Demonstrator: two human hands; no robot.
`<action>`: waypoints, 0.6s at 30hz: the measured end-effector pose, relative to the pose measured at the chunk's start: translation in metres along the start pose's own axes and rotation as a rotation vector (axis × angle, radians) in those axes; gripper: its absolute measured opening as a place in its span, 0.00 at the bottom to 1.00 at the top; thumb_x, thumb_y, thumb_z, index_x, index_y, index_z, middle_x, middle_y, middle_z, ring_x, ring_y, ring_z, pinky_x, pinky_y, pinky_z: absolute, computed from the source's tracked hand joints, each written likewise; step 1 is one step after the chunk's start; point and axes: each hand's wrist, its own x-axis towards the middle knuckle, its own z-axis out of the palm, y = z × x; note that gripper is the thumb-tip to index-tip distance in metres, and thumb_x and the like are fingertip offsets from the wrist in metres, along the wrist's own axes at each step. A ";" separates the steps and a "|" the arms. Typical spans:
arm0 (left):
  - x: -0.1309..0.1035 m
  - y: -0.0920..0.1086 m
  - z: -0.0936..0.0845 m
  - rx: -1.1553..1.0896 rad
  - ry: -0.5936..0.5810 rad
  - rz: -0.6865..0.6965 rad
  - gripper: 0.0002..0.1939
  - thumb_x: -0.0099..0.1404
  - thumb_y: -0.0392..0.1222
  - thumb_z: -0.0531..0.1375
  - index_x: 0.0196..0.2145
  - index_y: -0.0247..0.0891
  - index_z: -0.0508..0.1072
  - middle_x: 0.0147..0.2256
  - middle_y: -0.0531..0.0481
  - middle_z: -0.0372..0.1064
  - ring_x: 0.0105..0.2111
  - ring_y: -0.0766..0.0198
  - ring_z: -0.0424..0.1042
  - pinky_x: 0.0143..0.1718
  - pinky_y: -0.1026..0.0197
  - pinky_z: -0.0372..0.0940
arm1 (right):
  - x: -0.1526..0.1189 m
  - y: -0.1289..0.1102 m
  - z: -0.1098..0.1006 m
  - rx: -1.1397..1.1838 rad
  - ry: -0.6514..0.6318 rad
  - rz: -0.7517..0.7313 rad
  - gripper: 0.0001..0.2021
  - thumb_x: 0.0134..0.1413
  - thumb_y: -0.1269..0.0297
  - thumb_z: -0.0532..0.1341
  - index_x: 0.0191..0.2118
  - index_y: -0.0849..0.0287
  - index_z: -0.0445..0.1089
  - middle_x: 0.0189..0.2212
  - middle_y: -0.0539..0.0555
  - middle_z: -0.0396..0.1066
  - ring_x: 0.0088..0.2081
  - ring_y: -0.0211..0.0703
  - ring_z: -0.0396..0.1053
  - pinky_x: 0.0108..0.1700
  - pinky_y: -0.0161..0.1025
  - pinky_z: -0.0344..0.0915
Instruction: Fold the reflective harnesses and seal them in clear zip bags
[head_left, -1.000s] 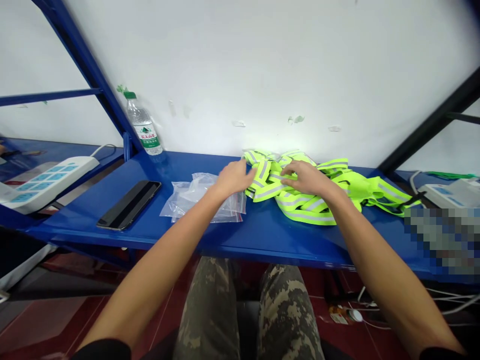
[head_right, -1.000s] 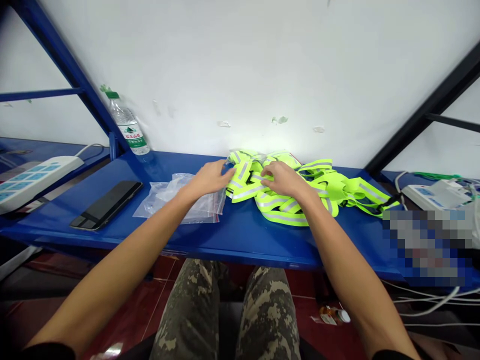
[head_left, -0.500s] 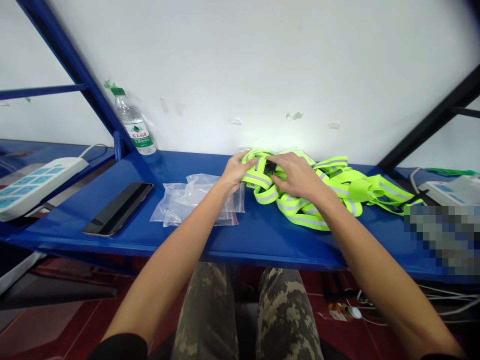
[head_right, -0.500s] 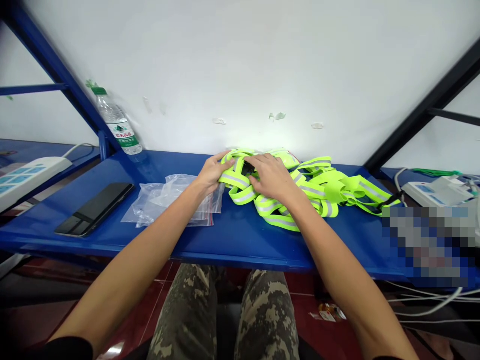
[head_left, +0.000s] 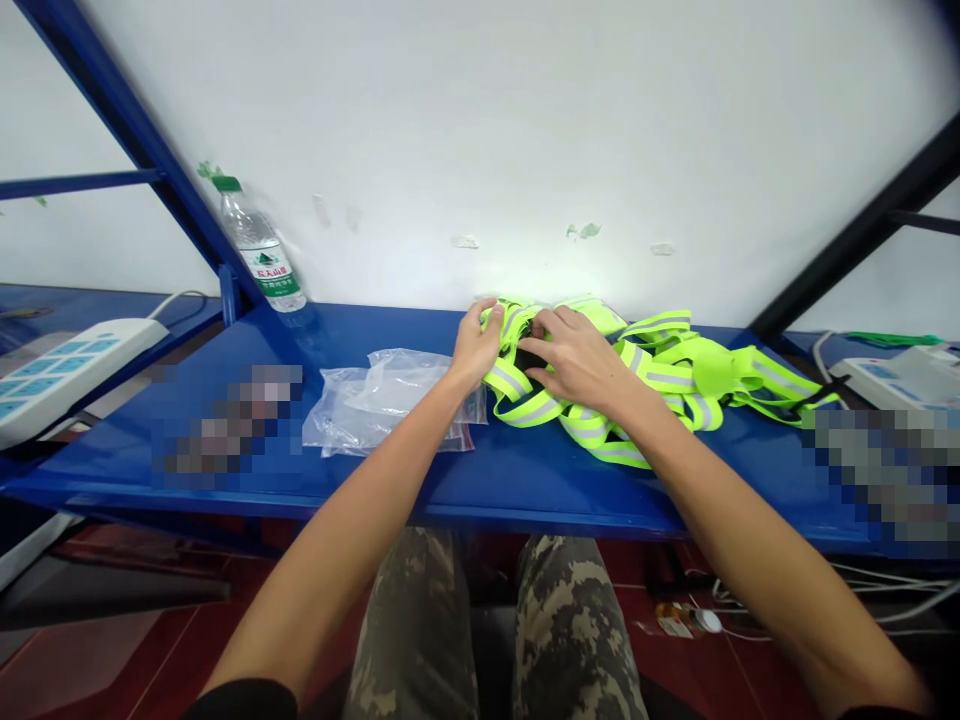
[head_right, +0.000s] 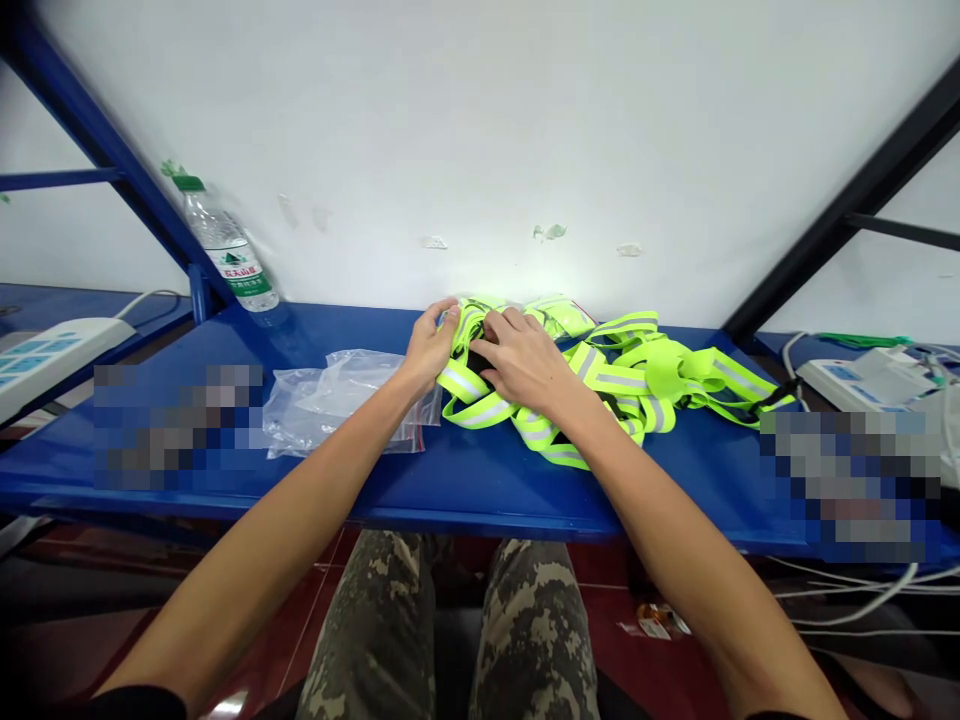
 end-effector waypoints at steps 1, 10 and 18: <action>-0.001 0.001 -0.001 0.012 -0.015 -0.008 0.19 0.70 0.49 0.57 0.51 0.33 0.72 0.51 0.41 0.73 0.52 0.57 0.71 0.54 0.58 0.65 | -0.001 0.000 0.000 -0.020 0.003 -0.006 0.14 0.57 0.63 0.62 0.48 0.59 0.74 0.47 0.64 0.67 0.48 0.59 0.61 0.47 0.51 0.60; -0.011 0.019 -0.013 -0.154 -0.430 -0.128 0.43 0.51 0.56 0.72 0.59 0.34 0.66 0.42 0.41 0.77 0.42 0.53 0.77 0.48 0.52 0.70 | -0.006 0.018 0.004 0.071 0.097 -0.015 0.13 0.56 0.60 0.61 0.41 0.63 0.76 0.52 0.67 0.65 0.53 0.63 0.61 0.49 0.54 0.62; -0.006 0.015 -0.017 0.040 -0.362 -0.031 0.40 0.52 0.55 0.71 0.59 0.34 0.69 0.53 0.37 0.72 0.55 0.47 0.71 0.58 0.48 0.64 | -0.006 0.010 -0.005 0.191 0.075 -0.054 0.11 0.56 0.64 0.60 0.38 0.64 0.77 0.48 0.65 0.69 0.46 0.56 0.67 0.48 0.51 0.65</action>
